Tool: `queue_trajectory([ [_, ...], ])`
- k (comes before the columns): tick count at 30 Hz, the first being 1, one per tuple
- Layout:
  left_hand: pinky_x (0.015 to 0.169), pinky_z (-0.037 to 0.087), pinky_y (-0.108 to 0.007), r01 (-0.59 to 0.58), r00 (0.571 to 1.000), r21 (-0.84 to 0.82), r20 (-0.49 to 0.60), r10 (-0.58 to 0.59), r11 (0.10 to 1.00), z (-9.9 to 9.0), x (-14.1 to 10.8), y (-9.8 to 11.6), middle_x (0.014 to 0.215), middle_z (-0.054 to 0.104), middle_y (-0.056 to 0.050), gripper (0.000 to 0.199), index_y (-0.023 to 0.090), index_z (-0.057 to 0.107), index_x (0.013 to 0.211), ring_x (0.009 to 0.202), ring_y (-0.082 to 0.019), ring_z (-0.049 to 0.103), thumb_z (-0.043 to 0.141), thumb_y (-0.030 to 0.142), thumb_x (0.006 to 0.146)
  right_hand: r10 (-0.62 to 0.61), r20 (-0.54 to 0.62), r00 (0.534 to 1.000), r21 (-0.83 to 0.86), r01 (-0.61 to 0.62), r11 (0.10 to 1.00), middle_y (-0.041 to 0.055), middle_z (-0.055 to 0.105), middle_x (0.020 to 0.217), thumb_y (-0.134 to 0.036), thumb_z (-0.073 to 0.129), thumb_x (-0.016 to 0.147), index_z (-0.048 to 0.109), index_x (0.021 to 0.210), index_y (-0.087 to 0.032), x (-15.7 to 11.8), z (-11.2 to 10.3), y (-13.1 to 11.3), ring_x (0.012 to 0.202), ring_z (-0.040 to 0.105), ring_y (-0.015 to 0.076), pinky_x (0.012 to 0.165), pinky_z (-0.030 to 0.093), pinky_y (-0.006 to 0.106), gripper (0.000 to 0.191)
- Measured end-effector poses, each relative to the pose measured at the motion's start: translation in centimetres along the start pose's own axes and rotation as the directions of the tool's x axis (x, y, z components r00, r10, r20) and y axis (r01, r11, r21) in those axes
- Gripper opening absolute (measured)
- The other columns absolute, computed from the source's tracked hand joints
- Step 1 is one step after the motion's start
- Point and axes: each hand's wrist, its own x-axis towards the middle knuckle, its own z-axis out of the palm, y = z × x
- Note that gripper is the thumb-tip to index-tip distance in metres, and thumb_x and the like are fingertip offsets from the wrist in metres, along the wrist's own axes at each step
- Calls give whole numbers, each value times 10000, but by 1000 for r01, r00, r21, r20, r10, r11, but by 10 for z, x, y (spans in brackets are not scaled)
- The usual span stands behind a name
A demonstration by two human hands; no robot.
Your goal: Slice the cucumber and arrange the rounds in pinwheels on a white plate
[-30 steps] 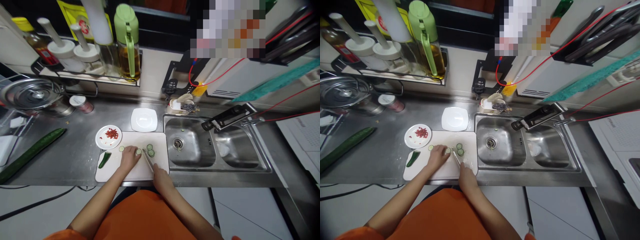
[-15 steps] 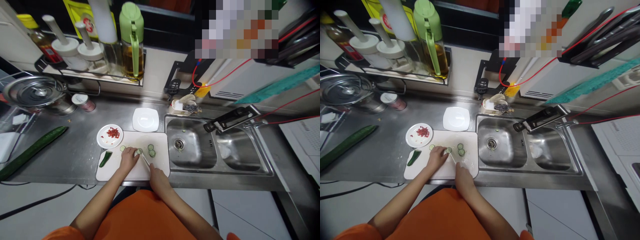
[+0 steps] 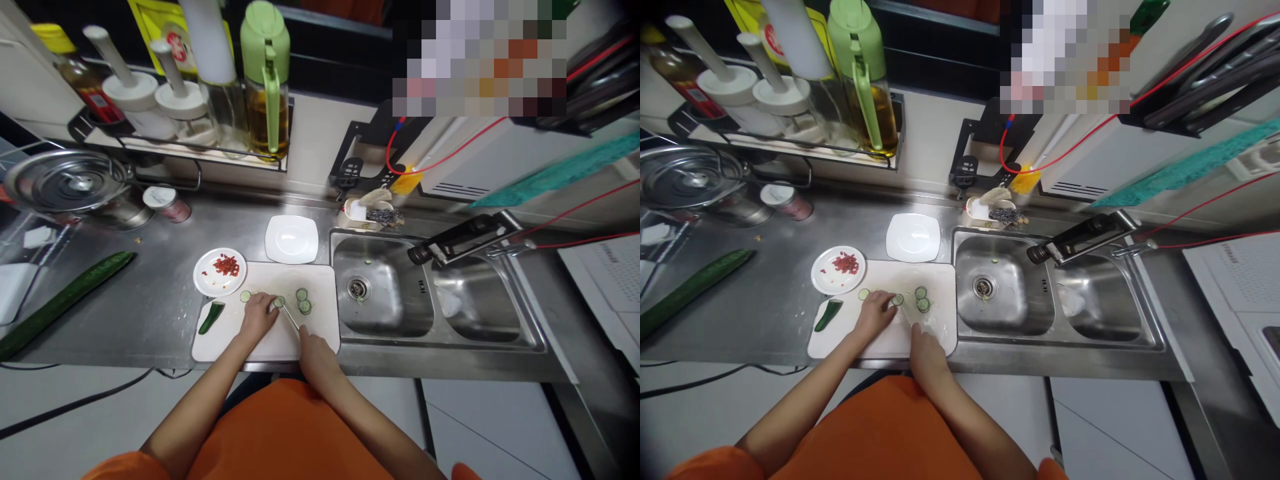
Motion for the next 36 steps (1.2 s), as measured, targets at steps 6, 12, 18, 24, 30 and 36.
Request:
queue_trajectory([
  [6, 838, 434, -347, 14, 1000, -43, -4, -15, 999, 3, 3, -2, 889, 617, -57, 295, 194, 664, 996, 868, -202, 533, 560, 187, 720, 6, 23, 1000, 12, -6, 1000, 145, 632, 941, -33, 259, 882, 415, 1260, -141, 0, -6, -1, 945, 614, 232, 715, 461, 283, 423],
  [12, 823, 434, -344, 29, 999, -47, -16, -30, 998, 3, 3, -2, 855, 606, -55, 290, 196, 666, 984, 841, -198, 533, 566, 190, 712, 7, 37, 999, 21, -8, 1000, 144, 628, 958, -37, 275, 882, 395, 1280, -142, 2, -6, -1, 965, 607, 225, 730, 456, 273, 429],
  [18, 836, 428, -357, 33, 999, -44, -25, -34, 998, 2, 3, -2, 859, 613, -59, 278, 188, 661, 980, 859, -206, 533, 577, 199, 716, 7, 44, 999, 4, -7, 1000, 153, 630, 965, -33, 265, 878, 394, 1291, -130, 2, -8, -2, 955, 608, 233, 718, 460, 280, 443],
  [24, 843, 430, -360, 38, 999, -45, -31, -40, 998, 4, 2, -2, 865, 617, -60, 267, 185, 664, 963, 863, -206, 539, 586, 197, 708, 0, 29, 1000, 41, -2, 999, 155, 630, 991, -29, 256, 874, 406, 1305, -108, 5, -2, -1, 997, 592, 233, 779, 447, 288, 464],
  [30, 852, 429, -362, 41, 998, -36, -36, -42, 999, 4, 3, -1, 862, 625, -62, 252, 180, 660, 948, 890, -212, 549, 562, 190, 715, -32, 7, 999, 29, 32, 999, 179, 615, 1057, -22, 272, 862, 357, 1363, -64, 9, 11, 4, 1048, 564, 239, 851, 423, 295, 510],
  [36, 836, 429, -354, 99, 995, -39, -2, -99, 994, -2, 8, 6, 853, 635, -69, 216, 166, 652, 873, 893, -218, 557, 567, 158, 675, -32, 21, 999, 25, 31, 999, 165, 623, 1039, 2, 289, 842, 355, 1357, -77, 0, 16, 13, 1039, 569, 229, 843, 423, 288, 526],
])
